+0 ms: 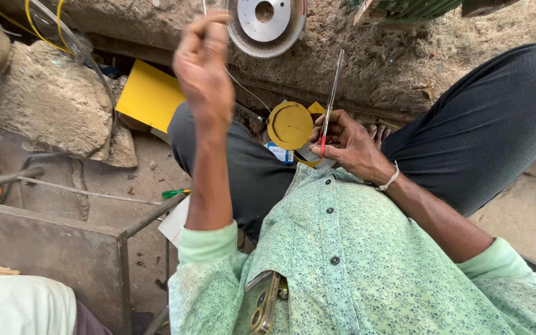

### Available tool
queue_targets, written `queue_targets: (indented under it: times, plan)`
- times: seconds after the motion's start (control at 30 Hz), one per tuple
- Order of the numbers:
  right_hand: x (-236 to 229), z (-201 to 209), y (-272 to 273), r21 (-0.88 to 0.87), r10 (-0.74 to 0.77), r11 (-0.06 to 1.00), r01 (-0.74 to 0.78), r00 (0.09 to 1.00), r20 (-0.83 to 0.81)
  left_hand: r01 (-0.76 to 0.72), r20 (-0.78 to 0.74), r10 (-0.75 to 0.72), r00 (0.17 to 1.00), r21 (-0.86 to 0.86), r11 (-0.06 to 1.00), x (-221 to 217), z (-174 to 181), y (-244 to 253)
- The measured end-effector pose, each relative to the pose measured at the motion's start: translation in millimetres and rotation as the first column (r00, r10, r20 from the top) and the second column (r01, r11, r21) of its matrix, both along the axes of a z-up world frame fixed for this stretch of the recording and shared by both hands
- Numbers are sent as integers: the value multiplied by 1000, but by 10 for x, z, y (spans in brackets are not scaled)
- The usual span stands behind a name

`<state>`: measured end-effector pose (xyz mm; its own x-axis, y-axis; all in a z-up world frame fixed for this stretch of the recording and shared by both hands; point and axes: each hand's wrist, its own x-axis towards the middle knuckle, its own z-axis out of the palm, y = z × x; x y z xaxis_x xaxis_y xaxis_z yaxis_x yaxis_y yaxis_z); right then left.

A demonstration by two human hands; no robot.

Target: The person uses shears to cut a circular shape from a yellow sheet, then cuts a spiral pattern into the circle. Finally, the person scrapes the inside of a metal bowl with a tool.

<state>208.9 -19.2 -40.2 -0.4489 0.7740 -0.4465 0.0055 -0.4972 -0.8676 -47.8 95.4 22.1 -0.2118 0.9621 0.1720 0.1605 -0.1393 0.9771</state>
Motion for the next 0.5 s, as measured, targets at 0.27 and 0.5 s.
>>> queue_targets:
  times: [0.27, 0.5]
  plan:
    - [-17, -108, -18, 173, 26, 985, -16, 998, -55, 674, -587, -480, 652, 159, 721, 1231, 1879, -1500]
    - [43, -30, -66, 31, -25, 999, 29, 993, -117, 709, -517, -569, 640, 112, 696, 1651, 1901, -1802]
